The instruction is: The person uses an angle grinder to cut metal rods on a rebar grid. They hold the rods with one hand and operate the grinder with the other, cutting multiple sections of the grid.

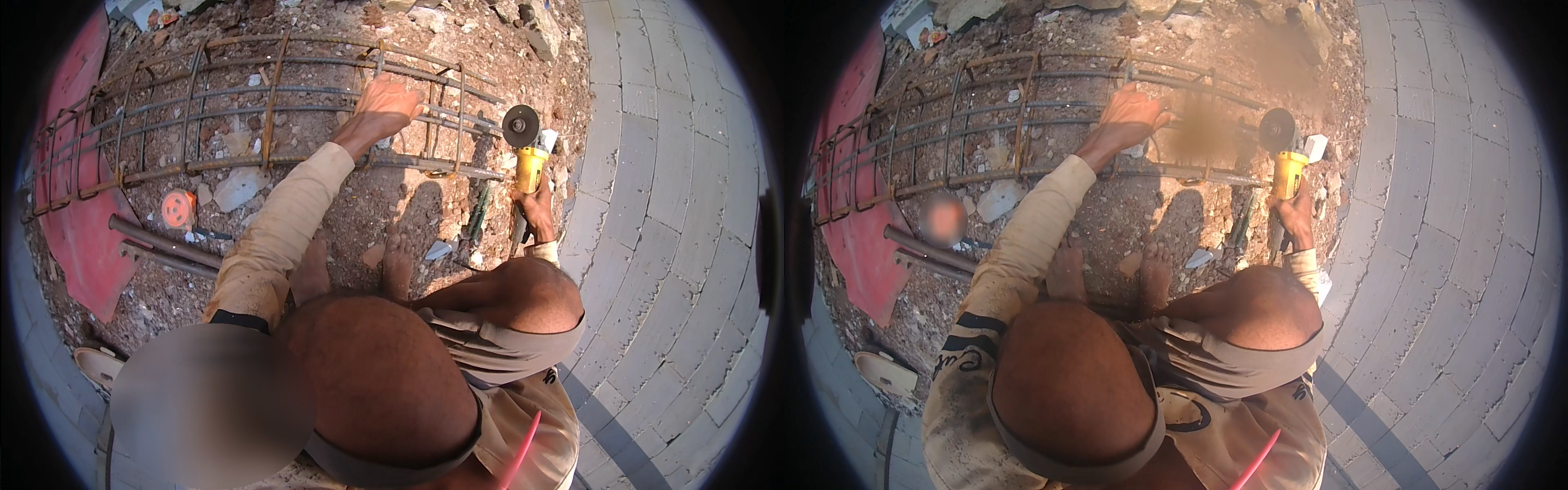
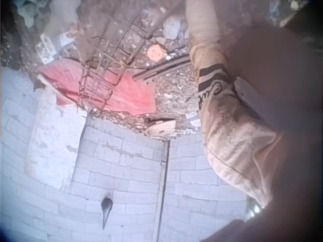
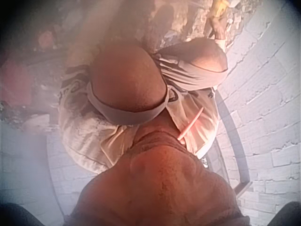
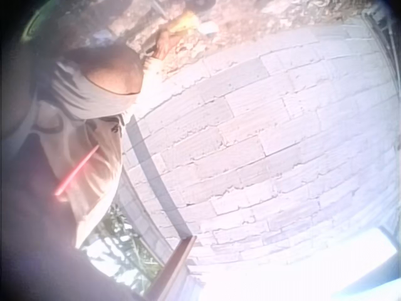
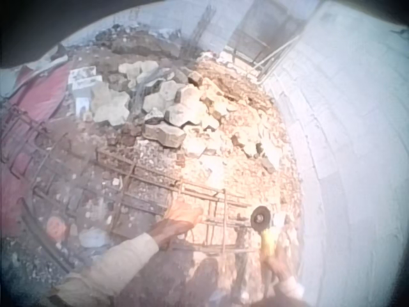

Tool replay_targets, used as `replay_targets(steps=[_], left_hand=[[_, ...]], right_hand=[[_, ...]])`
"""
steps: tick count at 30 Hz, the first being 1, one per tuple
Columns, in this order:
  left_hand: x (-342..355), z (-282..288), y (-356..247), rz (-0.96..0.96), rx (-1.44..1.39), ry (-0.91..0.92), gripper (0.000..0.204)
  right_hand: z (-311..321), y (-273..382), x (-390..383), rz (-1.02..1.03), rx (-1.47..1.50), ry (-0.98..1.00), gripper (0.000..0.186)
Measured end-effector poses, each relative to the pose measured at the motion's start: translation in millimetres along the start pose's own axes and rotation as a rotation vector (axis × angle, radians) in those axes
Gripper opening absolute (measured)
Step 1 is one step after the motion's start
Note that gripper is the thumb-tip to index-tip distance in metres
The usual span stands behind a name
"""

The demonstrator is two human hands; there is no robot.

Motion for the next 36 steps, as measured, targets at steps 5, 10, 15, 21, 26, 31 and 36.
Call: replay_targets(steps=[5, 10, 15, 21, 26, 31, 36], left_hand=[[-3.3, 2.2, 2.4, 0.039, -0.016, 0.042, 0.025], [-1.1, 4.8, -0.6, 0.038, -0.036, 0.034, 0.027], [0.4, 0.6, 2.1, 0.039, -0.033, 0.039, 0.031], [0.3, 2.6, 0.7, 0.033, -0.010, 0.016, 0.030], [-0.5, 2.0, 2.0, 0.019, -0.004, -0.003, 0.030], [-1.8, 1.1, 2.2, 0.005, 0.009, -0.011, 0.031], [-1.2, 4.1, 0.8, 0.057, 0.009, 0.077, 0.031]], right_hand=[[-7.2, 7.0, -0.1, -0.049, 0.060, 0.049, 0.076], [0.5, -4.6, 0.3, 0.000, 0.052, 0.025, 0.074], [-3.5, 3.7, -10.2, -0.022, 0.104, 0.058, 0.074], [-2.3, 8.9, -10.9, 0.009, 0.050, 0.039, 0.080], [-3.5, 5.5, -10.5, -0.034, 0.031, 0.037, 0.081], [-6.7, 8.2, -11.1, -0.057, 0.086, 0.048, 0.081], [-4.7, 14.4, -12.2, -0.055, -0.054, 0.024, 0.082]])
Point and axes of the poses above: each hand's wrist, its own x-axis towards the middle knuckle, its own z-axis out of the back of the hand, y = z × x, the point moved 5 cm from there along x, towards the middle knuckle, and after that the axes turned 7 degrees about y, right-handed, at the moved point
